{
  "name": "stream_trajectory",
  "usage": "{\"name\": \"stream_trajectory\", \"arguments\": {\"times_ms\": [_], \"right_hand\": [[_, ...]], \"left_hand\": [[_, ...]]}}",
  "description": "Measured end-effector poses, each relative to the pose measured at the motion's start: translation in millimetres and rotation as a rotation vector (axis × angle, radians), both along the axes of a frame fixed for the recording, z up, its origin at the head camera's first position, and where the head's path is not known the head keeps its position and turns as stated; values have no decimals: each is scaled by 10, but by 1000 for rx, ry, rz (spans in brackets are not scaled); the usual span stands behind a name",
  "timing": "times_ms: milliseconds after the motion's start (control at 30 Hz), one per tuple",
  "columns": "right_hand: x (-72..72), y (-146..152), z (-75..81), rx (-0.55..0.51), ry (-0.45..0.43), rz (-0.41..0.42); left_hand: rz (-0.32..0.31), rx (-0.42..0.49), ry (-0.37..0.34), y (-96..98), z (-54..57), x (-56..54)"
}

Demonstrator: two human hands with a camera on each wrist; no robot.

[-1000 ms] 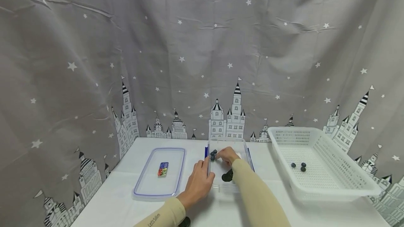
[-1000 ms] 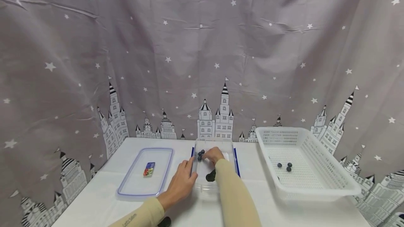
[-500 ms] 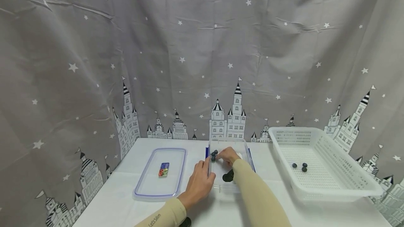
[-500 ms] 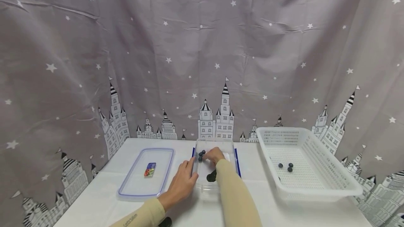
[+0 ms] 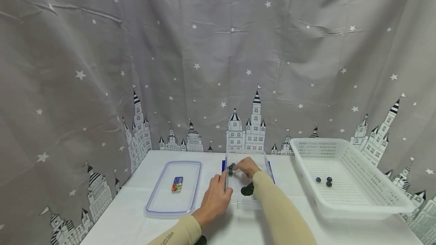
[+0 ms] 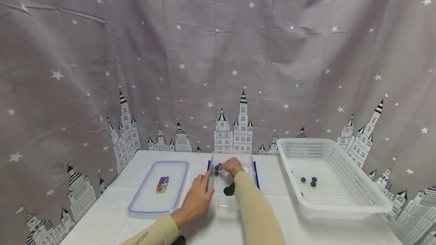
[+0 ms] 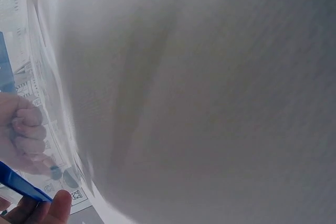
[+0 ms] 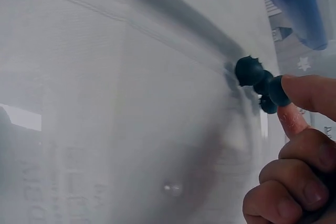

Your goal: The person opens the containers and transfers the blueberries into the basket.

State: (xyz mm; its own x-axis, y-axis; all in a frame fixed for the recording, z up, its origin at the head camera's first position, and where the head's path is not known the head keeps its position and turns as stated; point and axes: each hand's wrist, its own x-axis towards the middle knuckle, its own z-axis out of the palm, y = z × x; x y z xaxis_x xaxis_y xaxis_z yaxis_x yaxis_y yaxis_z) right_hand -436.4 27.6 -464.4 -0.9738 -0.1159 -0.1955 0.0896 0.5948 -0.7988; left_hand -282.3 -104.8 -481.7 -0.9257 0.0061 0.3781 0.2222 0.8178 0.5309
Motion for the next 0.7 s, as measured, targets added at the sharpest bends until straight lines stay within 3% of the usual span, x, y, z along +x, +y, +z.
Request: {"name": "stream_trajectory", "arguments": {"times_ms": [400,700], "right_hand": [[54,131,204,-47,6,28],[91,239,410,-58,52,113]], "left_hand": [[5,10,-34,6,1,22],[6,3,-27,6,-1,10]]}}
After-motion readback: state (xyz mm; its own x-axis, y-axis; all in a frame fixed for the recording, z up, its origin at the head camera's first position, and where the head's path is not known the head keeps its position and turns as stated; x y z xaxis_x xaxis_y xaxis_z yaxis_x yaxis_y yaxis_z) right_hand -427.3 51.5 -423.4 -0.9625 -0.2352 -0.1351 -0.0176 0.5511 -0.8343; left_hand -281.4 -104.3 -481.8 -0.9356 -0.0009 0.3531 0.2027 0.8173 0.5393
